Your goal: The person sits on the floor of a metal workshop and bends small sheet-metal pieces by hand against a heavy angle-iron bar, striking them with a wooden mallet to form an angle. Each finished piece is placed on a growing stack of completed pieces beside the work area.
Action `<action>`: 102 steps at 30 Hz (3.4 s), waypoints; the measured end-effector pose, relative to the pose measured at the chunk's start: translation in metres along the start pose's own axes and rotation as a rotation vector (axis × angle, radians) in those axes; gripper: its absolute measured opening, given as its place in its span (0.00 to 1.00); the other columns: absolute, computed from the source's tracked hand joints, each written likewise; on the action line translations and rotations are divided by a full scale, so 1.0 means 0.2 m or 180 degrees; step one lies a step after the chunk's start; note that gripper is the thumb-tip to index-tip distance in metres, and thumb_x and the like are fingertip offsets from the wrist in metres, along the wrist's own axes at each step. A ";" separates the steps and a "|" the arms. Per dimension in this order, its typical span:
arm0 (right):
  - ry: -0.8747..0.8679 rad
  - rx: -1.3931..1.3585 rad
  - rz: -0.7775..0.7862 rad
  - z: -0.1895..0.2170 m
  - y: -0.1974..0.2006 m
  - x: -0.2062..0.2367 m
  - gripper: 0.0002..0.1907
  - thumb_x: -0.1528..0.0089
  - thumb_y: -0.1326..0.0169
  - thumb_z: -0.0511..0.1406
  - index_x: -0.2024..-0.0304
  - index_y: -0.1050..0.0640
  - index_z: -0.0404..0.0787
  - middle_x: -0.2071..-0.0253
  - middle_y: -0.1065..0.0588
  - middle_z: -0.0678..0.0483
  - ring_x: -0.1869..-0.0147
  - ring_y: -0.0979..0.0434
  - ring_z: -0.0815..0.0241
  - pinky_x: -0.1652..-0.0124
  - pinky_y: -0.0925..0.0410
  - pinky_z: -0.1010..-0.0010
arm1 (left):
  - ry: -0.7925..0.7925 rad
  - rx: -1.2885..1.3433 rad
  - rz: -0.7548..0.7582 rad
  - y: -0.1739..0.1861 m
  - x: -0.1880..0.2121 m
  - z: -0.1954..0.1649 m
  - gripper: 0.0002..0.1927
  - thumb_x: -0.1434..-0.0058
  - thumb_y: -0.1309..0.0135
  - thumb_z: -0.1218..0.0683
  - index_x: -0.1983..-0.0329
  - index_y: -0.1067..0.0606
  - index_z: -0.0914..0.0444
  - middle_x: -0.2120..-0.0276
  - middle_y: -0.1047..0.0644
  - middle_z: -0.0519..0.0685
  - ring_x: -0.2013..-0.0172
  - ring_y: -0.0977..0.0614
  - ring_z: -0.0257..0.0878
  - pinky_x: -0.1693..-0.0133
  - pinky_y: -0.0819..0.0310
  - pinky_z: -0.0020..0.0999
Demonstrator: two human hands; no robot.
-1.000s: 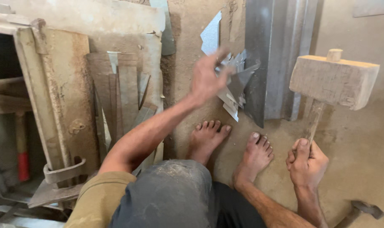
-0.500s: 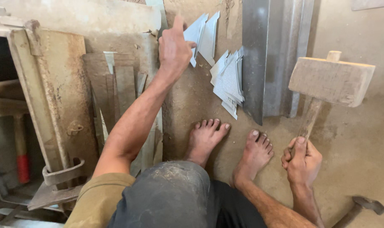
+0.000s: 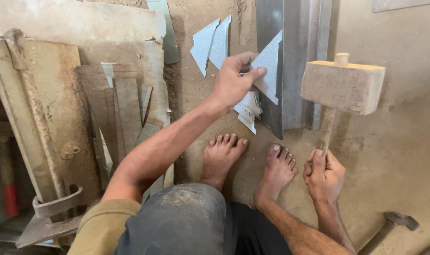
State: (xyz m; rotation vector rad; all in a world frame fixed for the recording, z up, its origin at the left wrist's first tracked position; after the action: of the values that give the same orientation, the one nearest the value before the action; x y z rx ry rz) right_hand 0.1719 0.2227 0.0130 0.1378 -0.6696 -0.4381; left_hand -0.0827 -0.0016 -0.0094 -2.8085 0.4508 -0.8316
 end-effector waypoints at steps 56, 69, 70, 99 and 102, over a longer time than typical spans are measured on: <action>0.1539 0.2676 -0.0201 0.45 -0.10 -0.01 0.22 0.24 0.50 0.44 0.65 0.29 0.33 0.82 0.38 0.50 0.78 0.37 0.56 0.73 0.40 0.64 | -0.0402 -0.0602 -0.0531 -0.07 -0.03 -0.04 0.13 0.40 0.42 0.63 0.52 0.19 0.67 0.71 0.15 0.49 0.73 0.15 0.32 0.72 0.20 0.30; 0.0676 0.0919 -0.0148 0.35 0.00 -0.08 0.23 0.24 0.55 0.45 0.68 0.29 0.35 0.80 0.34 0.56 0.78 0.34 0.65 0.78 0.39 0.72 | -0.0323 -0.0442 -0.0314 -0.06 -0.01 0.06 0.11 0.37 0.41 0.62 0.52 0.18 0.69 0.69 0.15 0.54 0.70 0.18 0.34 0.68 0.22 0.32; 0.0571 0.0527 -0.0107 0.32 0.01 -0.07 0.23 0.23 0.56 0.44 0.67 0.30 0.35 0.80 0.35 0.55 0.79 0.35 0.65 0.78 0.40 0.72 | -0.0338 -0.0313 -0.0166 -0.07 0.01 0.07 0.11 0.36 0.41 0.62 0.52 0.18 0.70 0.67 0.15 0.56 0.68 0.18 0.35 0.66 0.23 0.33; 0.0232 0.0486 0.0149 0.23 -0.03 0.00 0.21 0.26 0.54 0.43 0.69 0.29 0.36 0.81 0.34 0.58 0.81 0.37 0.69 0.81 0.43 0.76 | -0.0181 -0.0371 -0.0143 -0.05 0.00 0.07 0.17 0.39 0.41 0.64 0.45 0.22 0.68 0.72 0.18 0.47 0.72 0.20 0.29 0.70 0.21 0.26; 0.0882 0.0435 0.0158 0.41 0.03 0.08 0.21 0.24 0.55 0.43 0.68 0.28 0.36 0.79 0.33 0.57 0.80 0.37 0.69 0.80 0.42 0.75 | -0.0292 -0.0369 -0.0175 -0.05 -0.01 0.05 0.16 0.39 0.41 0.65 0.47 0.21 0.68 0.72 0.18 0.47 0.73 0.20 0.29 0.71 0.24 0.26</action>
State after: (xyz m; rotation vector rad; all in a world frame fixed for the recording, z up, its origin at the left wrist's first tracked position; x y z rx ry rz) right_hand 0.1341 0.2227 0.0879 0.3050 -0.4289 -0.3175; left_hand -0.0763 0.0094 -0.0151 -2.9633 0.4221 -0.7047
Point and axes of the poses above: each hand's wrist, its own x-axis away from the middle knuckle, its own y-axis out of the back of the hand, z = x × y, the point moved 9 cm from there along -x, towards the middle knuckle
